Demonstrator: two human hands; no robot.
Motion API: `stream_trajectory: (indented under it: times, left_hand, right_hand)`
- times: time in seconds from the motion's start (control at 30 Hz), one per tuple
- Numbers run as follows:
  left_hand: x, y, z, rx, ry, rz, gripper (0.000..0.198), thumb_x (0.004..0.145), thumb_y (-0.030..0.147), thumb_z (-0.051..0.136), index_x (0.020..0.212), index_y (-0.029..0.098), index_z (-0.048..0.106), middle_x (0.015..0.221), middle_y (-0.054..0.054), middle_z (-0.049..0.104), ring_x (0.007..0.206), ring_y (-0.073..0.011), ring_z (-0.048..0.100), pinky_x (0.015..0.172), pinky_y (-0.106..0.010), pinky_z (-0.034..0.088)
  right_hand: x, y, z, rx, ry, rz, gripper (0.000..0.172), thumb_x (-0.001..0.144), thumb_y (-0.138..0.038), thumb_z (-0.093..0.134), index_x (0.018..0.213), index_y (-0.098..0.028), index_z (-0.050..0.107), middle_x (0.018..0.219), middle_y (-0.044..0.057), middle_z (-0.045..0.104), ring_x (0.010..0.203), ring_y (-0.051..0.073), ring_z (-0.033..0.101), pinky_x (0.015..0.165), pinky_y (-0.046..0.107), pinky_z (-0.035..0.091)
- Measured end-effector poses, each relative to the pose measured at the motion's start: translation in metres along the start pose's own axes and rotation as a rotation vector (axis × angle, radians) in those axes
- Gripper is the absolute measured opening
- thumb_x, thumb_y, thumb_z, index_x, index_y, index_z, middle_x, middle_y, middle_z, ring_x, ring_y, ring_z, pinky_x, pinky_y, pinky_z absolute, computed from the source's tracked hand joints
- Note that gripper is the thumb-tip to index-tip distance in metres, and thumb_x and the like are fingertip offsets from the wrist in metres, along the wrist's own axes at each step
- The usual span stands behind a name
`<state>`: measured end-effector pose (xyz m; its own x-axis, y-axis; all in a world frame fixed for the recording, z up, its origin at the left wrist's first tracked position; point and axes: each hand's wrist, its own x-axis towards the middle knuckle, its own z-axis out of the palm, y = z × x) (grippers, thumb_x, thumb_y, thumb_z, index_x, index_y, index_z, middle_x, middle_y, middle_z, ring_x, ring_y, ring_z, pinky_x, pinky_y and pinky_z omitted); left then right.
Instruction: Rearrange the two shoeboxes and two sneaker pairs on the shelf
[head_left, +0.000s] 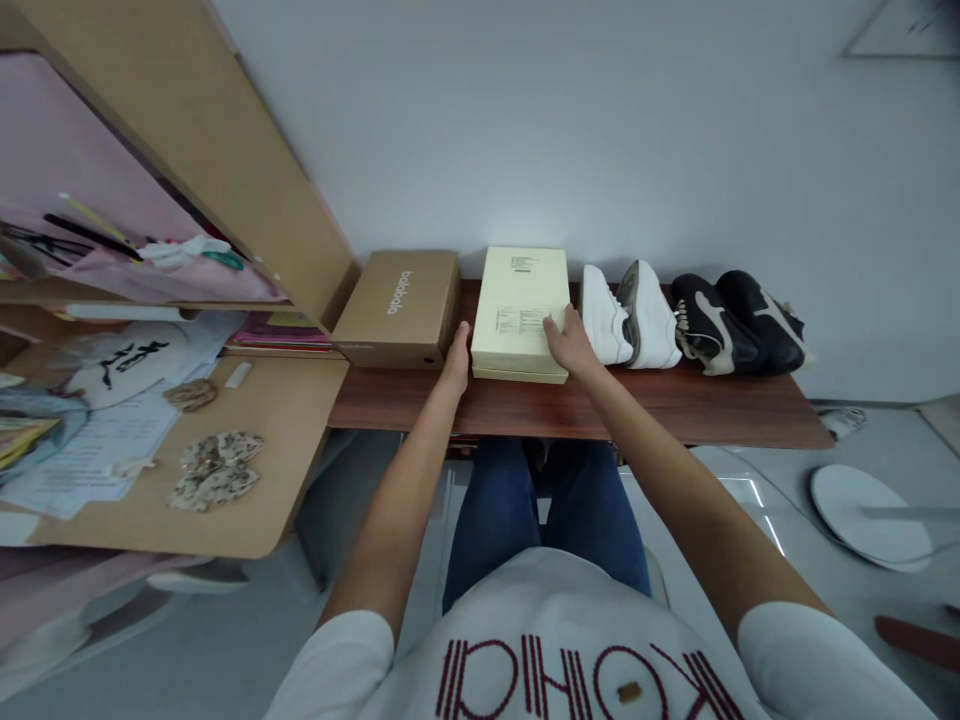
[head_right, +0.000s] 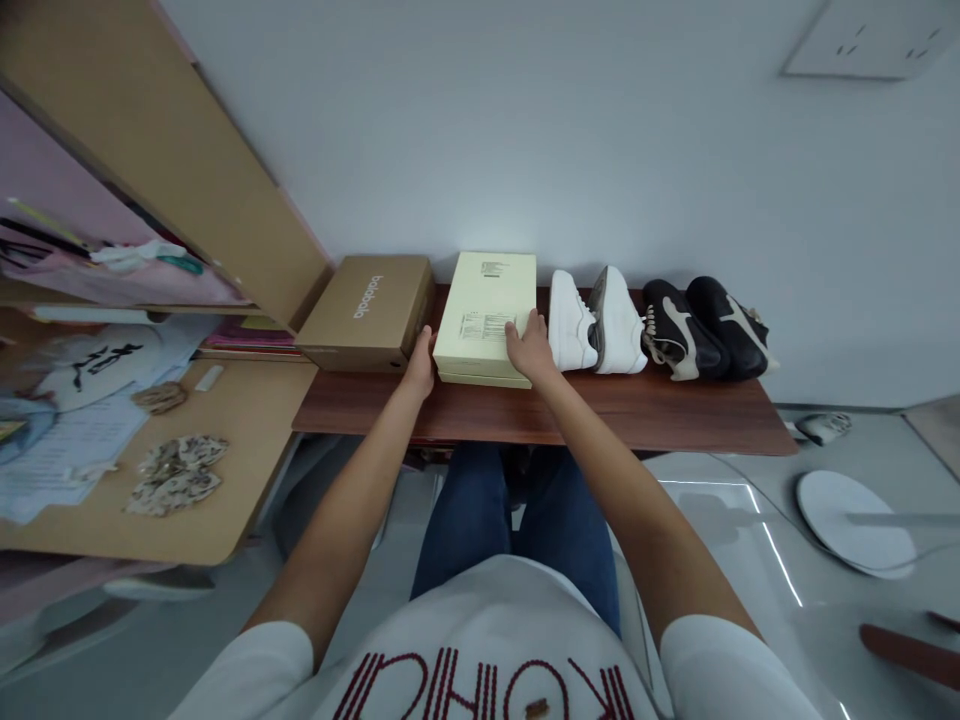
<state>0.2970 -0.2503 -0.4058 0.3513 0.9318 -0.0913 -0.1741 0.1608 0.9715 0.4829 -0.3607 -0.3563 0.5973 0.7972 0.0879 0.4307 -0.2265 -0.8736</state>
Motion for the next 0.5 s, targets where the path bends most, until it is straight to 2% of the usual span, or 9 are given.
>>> stream_trajectory:
  times: [0.17,0.33,0.43,0.5]
  left_hand:
    - [-0.006,-0.003,0.006,0.013,0.033,-0.043,0.059,0.081,0.073,0.057,0.094,0.018,0.075,0.105,-0.012,0.078,0.121,-0.0292,0.065,0.107,-0.040,0.045]
    - [-0.013,0.016,0.017,-0.080,-0.038,-0.099,0.061,0.082,0.075,0.054,0.096,0.018,0.073,0.107,-0.013,0.077,0.115,-0.0293,0.068,0.100,-0.040,0.051]
    - [-0.014,0.033,0.018,-0.071,0.084,-0.104,0.062,0.079,0.077,0.058,0.091,0.018,0.070,0.100,-0.013,0.076,0.108,-0.0304,0.069,0.092,-0.041,0.055]
    - [-0.014,0.045,0.017,-0.040,0.166,-0.088,0.056,0.076,0.072,0.066,0.088,0.018,0.068,0.094,-0.011,0.076,0.102,-0.0298,0.070,0.086,-0.040,0.056]
  right_hand:
    - [-0.003,0.001,-0.007,0.026,-0.033,0.059,0.101,0.083,-0.060,0.058,0.163,-0.014,0.016,0.166,0.014,0.030,0.153,0.036,0.028,0.127,0.057,0.021]
    - [-0.008,-0.006,-0.017,0.044,-0.050,0.074,0.108,0.081,-0.057,0.064,0.163,-0.012,0.012,0.166,0.014,0.028,0.152,0.034,0.031,0.126,0.053,0.026]
    - [-0.009,-0.007,-0.022,0.106,-0.052,0.021,0.105,0.084,-0.060,0.061,0.164,-0.017,0.008,0.168,0.011,0.024,0.153,0.032,0.030,0.125,0.053,0.027]
    - [-0.008,-0.008,-0.024,0.151,-0.048,-0.003,0.099,0.087,-0.062,0.057,0.164,-0.022,0.011,0.169,0.008,0.023,0.154,0.030,0.029,0.125,0.054,0.026]
